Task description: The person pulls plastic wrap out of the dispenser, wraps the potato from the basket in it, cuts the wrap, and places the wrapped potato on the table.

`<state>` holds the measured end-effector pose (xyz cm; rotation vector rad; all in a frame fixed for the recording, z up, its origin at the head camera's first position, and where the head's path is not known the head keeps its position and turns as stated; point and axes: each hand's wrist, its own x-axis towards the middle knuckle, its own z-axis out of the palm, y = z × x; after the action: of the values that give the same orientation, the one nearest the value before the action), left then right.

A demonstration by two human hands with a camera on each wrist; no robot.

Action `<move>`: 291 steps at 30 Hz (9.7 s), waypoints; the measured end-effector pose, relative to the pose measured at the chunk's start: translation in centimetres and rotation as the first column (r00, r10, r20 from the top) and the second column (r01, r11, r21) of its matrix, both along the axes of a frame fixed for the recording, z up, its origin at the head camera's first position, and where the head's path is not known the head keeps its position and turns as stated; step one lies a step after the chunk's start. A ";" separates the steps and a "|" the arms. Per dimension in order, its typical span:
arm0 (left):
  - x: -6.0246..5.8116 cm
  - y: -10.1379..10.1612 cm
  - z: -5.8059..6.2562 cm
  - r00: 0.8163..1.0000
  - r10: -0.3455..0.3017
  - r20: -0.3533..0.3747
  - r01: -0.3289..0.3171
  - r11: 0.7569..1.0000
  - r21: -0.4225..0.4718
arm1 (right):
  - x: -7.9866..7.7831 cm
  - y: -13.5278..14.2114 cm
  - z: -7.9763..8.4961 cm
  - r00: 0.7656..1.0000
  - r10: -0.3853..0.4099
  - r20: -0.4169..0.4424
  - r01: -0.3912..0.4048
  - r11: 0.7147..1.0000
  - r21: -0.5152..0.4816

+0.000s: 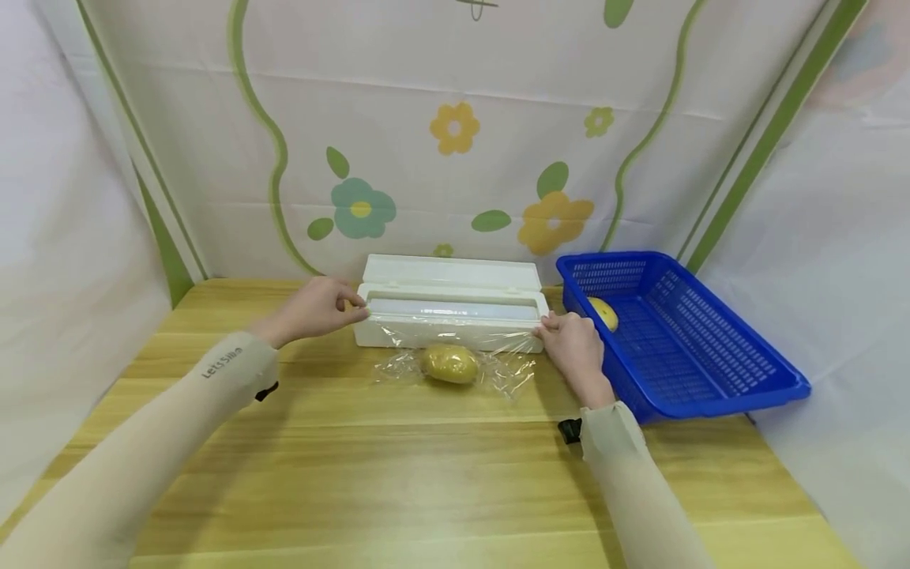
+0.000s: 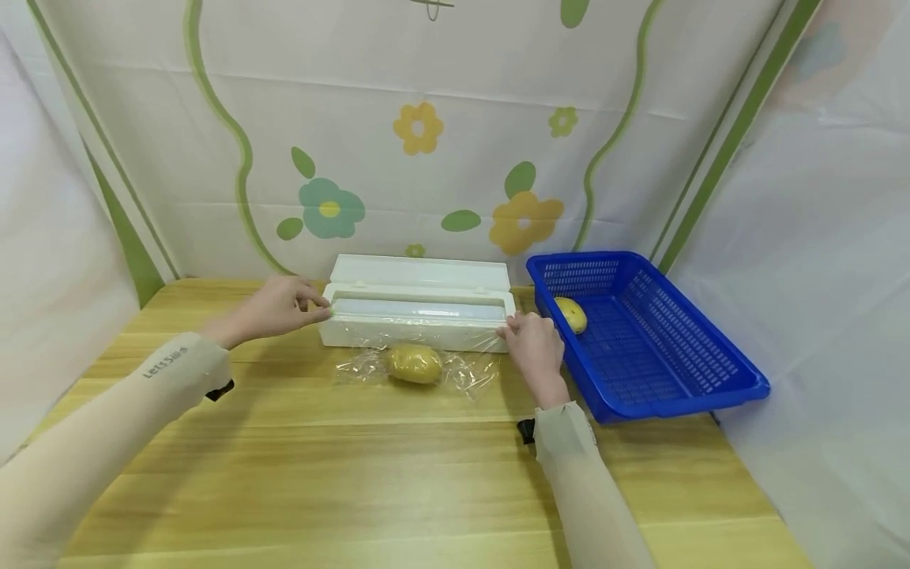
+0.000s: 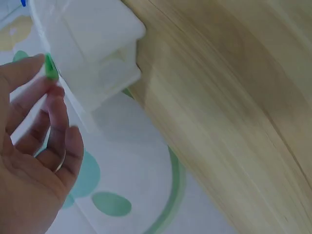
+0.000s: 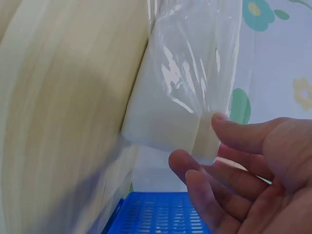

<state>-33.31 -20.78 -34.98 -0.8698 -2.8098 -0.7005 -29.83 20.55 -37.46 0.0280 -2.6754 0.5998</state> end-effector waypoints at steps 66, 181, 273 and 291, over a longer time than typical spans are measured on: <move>3.7 3.1 -1.8 0.964 -0.150 -0.218 0.167 0.984 0.061 | 3.0 1.1 0.1 0.902 0.427 -0.059 -0.421 0.845 -0.330; 7.7 7.1 -3.3 0.980 0.024 0.196 -0.067 0.974 0.216 | 3.8 -2.9 0.7 0.779 0.606 0.162 -0.601 0.795 -0.085; 9.3 10.8 -5.5 0.963 0.047 0.265 -0.152 0.907 0.392 | 4.8 -8.0 -0.3 0.719 0.642 0.266 -0.610 0.766 -0.202; 9.4 11.0 -5.7 0.947 -0.059 0.316 -0.104 0.875 0.474 | 8.7 -8.8 -1.7 0.834 0.538 0.121 -0.498 0.829 -0.254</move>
<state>-23.90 -9.76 -40.67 -0.6711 -2.6748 -1.5872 -21.16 11.78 -39.13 0.6987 -2.7644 1.1048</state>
